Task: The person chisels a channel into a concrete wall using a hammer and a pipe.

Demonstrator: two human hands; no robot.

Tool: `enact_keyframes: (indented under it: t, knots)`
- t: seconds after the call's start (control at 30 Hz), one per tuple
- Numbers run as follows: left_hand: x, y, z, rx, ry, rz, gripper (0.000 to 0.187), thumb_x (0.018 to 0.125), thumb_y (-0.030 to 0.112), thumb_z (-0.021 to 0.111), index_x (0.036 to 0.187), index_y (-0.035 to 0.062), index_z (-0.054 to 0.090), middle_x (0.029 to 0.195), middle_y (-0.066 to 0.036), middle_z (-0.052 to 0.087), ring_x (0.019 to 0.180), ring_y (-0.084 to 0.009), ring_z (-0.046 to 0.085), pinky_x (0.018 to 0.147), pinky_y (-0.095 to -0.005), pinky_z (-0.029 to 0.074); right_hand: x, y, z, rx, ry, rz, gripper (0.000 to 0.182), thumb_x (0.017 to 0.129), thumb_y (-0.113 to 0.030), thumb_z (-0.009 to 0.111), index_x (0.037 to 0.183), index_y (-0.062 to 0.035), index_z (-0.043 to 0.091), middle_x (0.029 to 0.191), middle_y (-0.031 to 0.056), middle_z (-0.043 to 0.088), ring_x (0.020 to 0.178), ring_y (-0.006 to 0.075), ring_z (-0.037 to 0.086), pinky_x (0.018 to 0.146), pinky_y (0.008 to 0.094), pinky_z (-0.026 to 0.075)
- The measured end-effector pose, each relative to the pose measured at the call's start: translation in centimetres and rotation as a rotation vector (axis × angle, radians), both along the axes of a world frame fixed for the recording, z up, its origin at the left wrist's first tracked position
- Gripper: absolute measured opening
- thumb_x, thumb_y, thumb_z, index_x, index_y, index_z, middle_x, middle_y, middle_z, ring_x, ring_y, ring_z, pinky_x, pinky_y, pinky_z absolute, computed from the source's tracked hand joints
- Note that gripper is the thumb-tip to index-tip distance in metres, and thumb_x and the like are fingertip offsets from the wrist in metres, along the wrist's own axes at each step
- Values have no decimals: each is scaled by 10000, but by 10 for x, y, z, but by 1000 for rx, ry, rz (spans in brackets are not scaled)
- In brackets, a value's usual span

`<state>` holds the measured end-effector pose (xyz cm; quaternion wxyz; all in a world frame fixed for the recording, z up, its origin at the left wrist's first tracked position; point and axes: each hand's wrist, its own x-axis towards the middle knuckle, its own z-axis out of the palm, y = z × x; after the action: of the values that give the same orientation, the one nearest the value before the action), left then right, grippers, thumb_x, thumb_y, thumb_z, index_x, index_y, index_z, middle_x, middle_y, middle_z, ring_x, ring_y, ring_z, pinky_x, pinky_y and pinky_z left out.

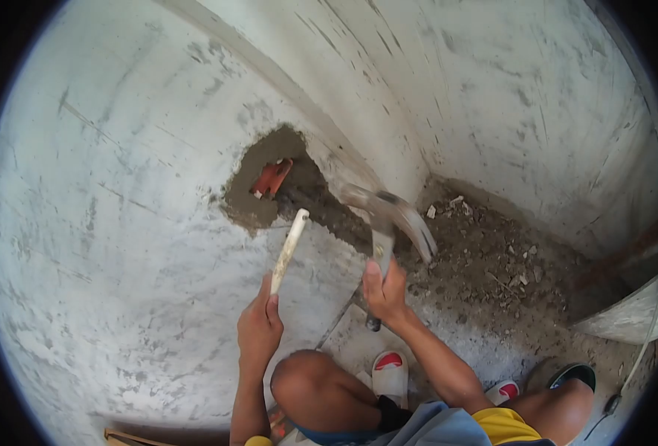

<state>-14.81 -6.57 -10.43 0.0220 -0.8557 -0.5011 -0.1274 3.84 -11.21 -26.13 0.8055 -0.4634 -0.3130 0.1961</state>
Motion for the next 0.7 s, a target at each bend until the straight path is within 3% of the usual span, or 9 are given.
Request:
enact_keyframes:
  t: [0.13,0.23,0.3,0.43,0.53,0.57,0.67,0.7]
  knots:
    - [2,3,-9,-4,-31,-55,439,995,171,511,1434,178,505,786,-227,644,716,-429,623,639,-497,468,-15,3,-8,88,-22,-121,419,995,-325,542,971,94,532,627,248,558,600,433,613,558,440,480]
    - [2,0,1,-6,3,3,438,997,177,512,1435,188,504,781,-224,642,702,-428,620,624,-499,463,-17,16,1,-110,-213,-27,445,988,-327,557,1042,114,541,644,250,578,621,442,620,576,447,486]
    - [3,-3,3,-33,48,42,437,999,181,511,1435,192,504,777,-222,640,691,-428,617,615,-500,460,-6,16,-8,-297,-228,105,414,985,-286,559,1083,115,535,683,326,580,705,516,630,603,498,481]
    - [0,3,-2,-22,31,16,433,1005,196,505,1438,196,502,750,-213,630,681,-420,613,610,-496,457,-5,7,-7,-158,-164,45,401,984,-287,564,1085,101,547,662,285,594,660,494,630,585,482,480]
    - [-4,3,-7,-21,14,3,426,1017,192,491,1442,166,500,693,-200,565,627,-391,569,593,-457,442,-11,5,0,173,-88,-107,418,1029,-388,470,844,-15,506,584,13,532,468,94,518,437,287,394]
    - [-5,4,-6,-7,-7,-31,421,1027,186,479,1444,134,498,645,-189,504,576,-365,526,577,-420,426,-17,6,0,171,-84,-100,418,1029,-388,470,844,-15,506,584,13,532,468,94,518,437,287,394]
    - [-6,6,-6,-6,-25,-48,418,1029,186,474,1443,132,500,649,-189,506,580,-360,528,581,-417,429,-29,16,-5,295,37,-36,400,1022,-359,498,914,24,539,587,69,544,488,166,562,468,331,427]
    - [-6,6,-7,-9,-26,-51,418,1029,186,474,1443,132,500,649,-189,506,580,-360,528,581,-417,429,-29,24,-8,16,-157,-1,390,1018,-341,507,954,42,546,589,87,535,505,193,572,488,350,440]
